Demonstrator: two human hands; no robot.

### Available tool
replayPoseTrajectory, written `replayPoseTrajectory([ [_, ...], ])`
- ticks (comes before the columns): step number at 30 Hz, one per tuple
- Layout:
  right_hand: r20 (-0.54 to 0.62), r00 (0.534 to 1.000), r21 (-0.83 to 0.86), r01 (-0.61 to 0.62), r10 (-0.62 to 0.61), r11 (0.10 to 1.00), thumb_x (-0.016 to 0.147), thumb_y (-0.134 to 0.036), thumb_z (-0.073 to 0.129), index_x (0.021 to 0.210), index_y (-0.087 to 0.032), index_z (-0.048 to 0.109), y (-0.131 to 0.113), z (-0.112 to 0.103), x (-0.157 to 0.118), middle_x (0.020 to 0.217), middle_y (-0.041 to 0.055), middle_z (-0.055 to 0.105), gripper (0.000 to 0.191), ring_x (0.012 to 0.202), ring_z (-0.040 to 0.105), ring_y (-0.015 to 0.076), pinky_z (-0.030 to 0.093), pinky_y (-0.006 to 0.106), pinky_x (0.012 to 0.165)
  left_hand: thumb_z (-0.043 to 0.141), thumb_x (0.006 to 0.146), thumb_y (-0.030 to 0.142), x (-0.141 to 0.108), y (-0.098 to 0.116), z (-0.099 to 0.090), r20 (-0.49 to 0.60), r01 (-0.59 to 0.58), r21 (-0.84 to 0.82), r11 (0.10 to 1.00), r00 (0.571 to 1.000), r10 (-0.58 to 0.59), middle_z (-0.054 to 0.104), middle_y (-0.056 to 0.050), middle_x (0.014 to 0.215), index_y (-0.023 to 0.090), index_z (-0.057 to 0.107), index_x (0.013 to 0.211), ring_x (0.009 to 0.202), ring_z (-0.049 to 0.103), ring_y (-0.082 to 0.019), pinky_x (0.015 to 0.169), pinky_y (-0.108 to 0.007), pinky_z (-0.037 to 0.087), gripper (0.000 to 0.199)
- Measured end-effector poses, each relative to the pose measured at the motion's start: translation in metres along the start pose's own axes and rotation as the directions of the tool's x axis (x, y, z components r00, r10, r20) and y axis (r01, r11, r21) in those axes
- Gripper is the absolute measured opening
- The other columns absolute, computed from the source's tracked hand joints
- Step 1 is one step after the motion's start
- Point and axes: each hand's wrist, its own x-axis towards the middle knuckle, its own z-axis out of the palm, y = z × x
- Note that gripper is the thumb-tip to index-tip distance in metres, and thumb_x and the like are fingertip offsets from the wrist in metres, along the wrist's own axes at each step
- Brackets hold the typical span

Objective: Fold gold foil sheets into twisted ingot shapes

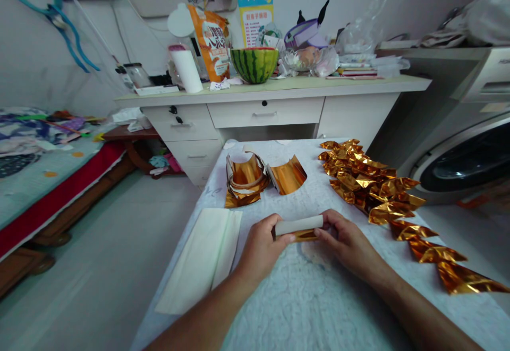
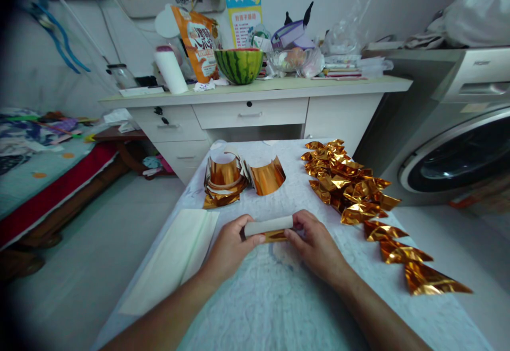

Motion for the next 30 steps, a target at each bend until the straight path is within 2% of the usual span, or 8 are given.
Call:
replayPoseTrajectory([
  [3, 0.086, 0.995, 0.316, -0.077, 0.052, 0.946, 0.091, -0.041, 0.052, 0.086, -0.021, 0.056, 0.0007, -0.0006, -0.0004, 0.080, 0.0011, 0.061, 0.021, 0.075, 0.058, 0.0175, 0.046, 0.029, 0.069, 0.068, 0.075, 0.025, 0.0022, -0.0013, 0.0012, 0.017, 0.012, -0.215, 0.977, 1.000, -0.009, 0.047, 0.007, 0.063, 0.018, 0.051, 0.072, 0.061, 0.045, -0.011, 0.055, -0.021, 0.032, 0.019],
  [6, 0.097, 0.993, 0.432, -0.101, 0.065, 0.896, 0.090, -0.043, 0.057, 0.084, -0.020, 0.056, 0.0021, -0.0007, 0.0002, 0.079, 0.0006, 0.062, 0.023, 0.078, 0.058, 0.0175, 0.046, 0.029, 0.071, 0.071, 0.071, 0.025, 0.0032, 0.0001, 0.0037, 0.028, 0.034, -0.357, 0.933, 0.999, -0.026, 0.049, 0.006, 0.064, 0.017, 0.052, 0.074, 0.059, 0.045, -0.009, 0.053, -0.019, 0.034, 0.020],
  [8, 0.080, 0.994, 0.463, -0.107, 0.079, 0.880, 0.088, -0.044, 0.059, 0.082, -0.020, 0.056, 0.0028, -0.0011, 0.0007, 0.078, 0.0001, 0.061, 0.025, 0.077, 0.058, 0.0169, 0.046, 0.028, 0.070, 0.069, 0.074, 0.028, 0.0029, 0.0012, 0.0049, 0.065, 0.074, -0.416, 0.906, 0.997, -0.052, 0.053, 0.005, 0.068, 0.015, 0.059, 0.084, 0.053, 0.043, -0.008, 0.048, -0.019, 0.034, 0.019],
  [12, 0.060, 0.992, 0.483, -0.126, 0.111, 0.867, 0.085, -0.048, 0.062, 0.080, -0.021, 0.055, 0.0031, -0.0016, 0.0009, 0.077, -0.0002, 0.061, 0.029, 0.074, 0.057, 0.0162, 0.045, 0.026, 0.067, 0.060, 0.083, 0.037, 0.0013, 0.0013, 0.0053, 0.111, 0.149, -0.449, 0.881, 0.988, -0.111, 0.063, -0.002, 0.078, 0.012, 0.068, 0.101, 0.051, 0.045, -0.008, 0.041, -0.019, 0.036, 0.032],
  [18, 0.070, 0.990, 0.488, -0.140, 0.122, 0.861, 0.082, -0.052, 0.063, 0.080, -0.021, 0.056, 0.0026, -0.0001, 0.0016, 0.077, 0.0002, 0.061, 0.032, 0.075, 0.058, 0.0170, 0.046, 0.027, 0.068, 0.065, 0.080, 0.035, 0.0001, 0.0022, 0.0056, 0.103, 0.185, -0.510, 0.840, 0.983, -0.154, 0.071, -0.008, 0.090, 0.012, 0.072, 0.103, 0.072, 0.059, -0.016, 0.046, -0.018, 0.043, 0.033],
  [27, 0.093, 0.988, 0.527, -0.155, 0.124, 0.836, 0.082, -0.049, 0.067, 0.082, -0.021, 0.057, 0.0017, -0.0019, 0.0008, 0.078, -0.0007, 0.061, 0.030, 0.074, 0.057, 0.0151, 0.045, 0.026, 0.069, 0.068, 0.077, 0.034, 0.0011, 0.0016, 0.0068, 0.086, 0.194, -0.532, 0.824, 0.981, -0.176, 0.073, -0.009, 0.090, 0.013, 0.074, 0.099, 0.072, 0.061, -0.016, 0.049, -0.019, 0.045, 0.031],
  [30, 0.093, 0.981, 0.522, -0.194, 0.170, 0.830, 0.084, -0.051, 0.064, 0.082, -0.020, 0.057, 0.0007, -0.0015, -0.0003, 0.068, -0.0039, 0.054, 0.031, 0.060, 0.049, 0.0106, 0.039, 0.021, 0.056, 0.067, 0.077, 0.032, 0.0018, 0.0003, 0.0074, 0.079, 0.191, -0.517, 0.834, 0.981, -0.176, 0.073, -0.008, 0.090, 0.013, 0.074, 0.099, 0.070, 0.060, -0.015, 0.050, -0.019, 0.045, 0.029],
])
